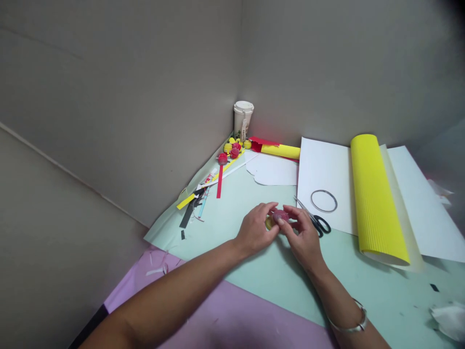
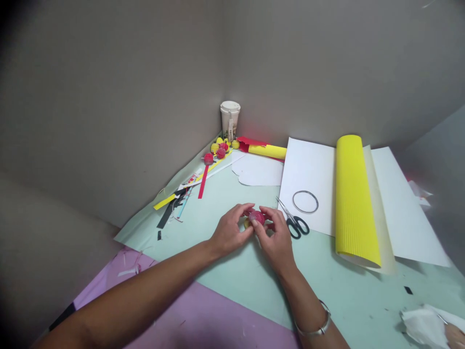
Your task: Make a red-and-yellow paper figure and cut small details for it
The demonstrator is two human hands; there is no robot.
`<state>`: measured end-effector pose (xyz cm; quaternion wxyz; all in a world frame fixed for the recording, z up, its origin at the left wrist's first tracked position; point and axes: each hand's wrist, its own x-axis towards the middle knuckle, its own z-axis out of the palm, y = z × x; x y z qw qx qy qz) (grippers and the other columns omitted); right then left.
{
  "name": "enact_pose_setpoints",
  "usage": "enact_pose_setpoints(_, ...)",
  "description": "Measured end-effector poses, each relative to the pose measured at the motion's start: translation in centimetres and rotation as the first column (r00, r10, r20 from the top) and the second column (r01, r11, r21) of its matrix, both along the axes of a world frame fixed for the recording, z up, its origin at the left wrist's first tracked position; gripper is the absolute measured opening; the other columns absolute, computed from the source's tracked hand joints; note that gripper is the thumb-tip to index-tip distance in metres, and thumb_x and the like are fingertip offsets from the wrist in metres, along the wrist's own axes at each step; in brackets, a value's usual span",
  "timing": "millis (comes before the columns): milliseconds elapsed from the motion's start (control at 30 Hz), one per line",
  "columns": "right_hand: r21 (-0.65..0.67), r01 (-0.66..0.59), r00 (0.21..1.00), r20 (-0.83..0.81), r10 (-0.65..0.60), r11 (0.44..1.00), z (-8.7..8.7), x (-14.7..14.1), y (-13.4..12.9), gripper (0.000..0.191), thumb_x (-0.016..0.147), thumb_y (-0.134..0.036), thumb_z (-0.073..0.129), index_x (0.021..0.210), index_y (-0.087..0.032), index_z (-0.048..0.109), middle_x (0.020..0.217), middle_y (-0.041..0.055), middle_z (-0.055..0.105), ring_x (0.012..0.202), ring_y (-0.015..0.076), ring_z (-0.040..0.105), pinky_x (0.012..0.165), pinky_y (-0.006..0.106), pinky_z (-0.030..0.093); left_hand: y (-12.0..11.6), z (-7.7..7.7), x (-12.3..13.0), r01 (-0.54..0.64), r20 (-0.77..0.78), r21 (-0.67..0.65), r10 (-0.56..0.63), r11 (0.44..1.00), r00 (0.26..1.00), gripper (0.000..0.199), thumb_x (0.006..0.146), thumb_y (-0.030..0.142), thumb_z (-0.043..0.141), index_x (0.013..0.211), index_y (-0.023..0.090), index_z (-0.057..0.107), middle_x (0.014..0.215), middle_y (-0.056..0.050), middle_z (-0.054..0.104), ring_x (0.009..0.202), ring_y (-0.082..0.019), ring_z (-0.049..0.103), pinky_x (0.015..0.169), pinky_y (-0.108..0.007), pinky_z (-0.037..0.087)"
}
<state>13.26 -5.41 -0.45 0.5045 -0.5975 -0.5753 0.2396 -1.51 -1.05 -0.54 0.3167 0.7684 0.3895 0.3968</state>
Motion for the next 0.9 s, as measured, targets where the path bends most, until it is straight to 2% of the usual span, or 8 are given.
enact_pose_setpoints(467, -0.012, -0.012, 0.999, -0.045, 0.011, 1.000, -0.5, 0.3, 0.2, 0.030, 0.087, -0.041, 0.063, 0.113, -0.025, 0.064, 0.115, 0.0096, 0.059, 0.098, 0.0245, 0.061, 0.077, 0.039, 0.054, 0.1, 0.0, 0.0, 0.008, -0.001, 0.003, -0.008, 1.000, 1.000, 0.045, 0.081, 0.023, 0.066, 0.125, 0.019, 0.054, 0.113, -0.008, 0.065, 0.102, -0.022, 0.063, 0.094, -0.038, 0.051)
enact_pose_setpoints(633, -0.115, -0.030, 0.963, -0.271, -0.002, 0.993, 0.1, 0.2, 0.1, 0.040, 0.084, -0.047, 0.066, 0.117, -0.025, 0.062, 0.115, 0.0092, 0.062, 0.095, 0.0232, 0.063, 0.078, 0.037, 0.054, 0.1, 0.0, 0.0, 0.009, 0.003, -0.005, -0.009, 1.000, 1.000, 0.046, 0.080, 0.024, 0.068, 0.124, 0.020, 0.054, 0.115, -0.008, 0.065, 0.104, -0.022, 0.063, 0.094, -0.038, 0.051)
enact_pose_setpoints(800, -0.210, -0.099, 0.900, -0.437, -0.002, 0.973, 0.5, 0.4, 0.1, 0.046, 0.082, -0.051, 0.069, 0.119, -0.025, 0.061, 0.088, 0.0018, 0.067, 0.071, 0.0160, 0.059, 0.067, 0.031, 0.049, 0.0, 0.3, 0.0, 0.010, 0.039, -0.003, -0.010, 1.000, 0.999, 0.047, 0.078, 0.021, 0.071, 0.122, 0.021, 0.057, 0.117, -0.007, 0.065, 0.105, -0.022, 0.063, 0.095, -0.037, 0.051)
enact_pose_setpoints(900, -0.216, -0.141, 0.846, -0.534, 0.004, 0.966, 0.0, 0.6, 0.4, 0.044, 0.082, -0.049, 0.071, 0.117, -0.024, 0.063, 0.082, -0.0004, 0.066, 0.066, 0.0133, 0.055, 0.065, 0.028, 0.045, 0.0, 0.4, 0.0, 0.021, 0.046, 0.006, -0.021, 1.000, 0.999, 0.044, 0.078, 0.020, 0.071, 0.120, 0.020, 0.059, 0.116, -0.007, 0.065, 0.105, -0.021, 0.063, 0.095, -0.036, 0.050)
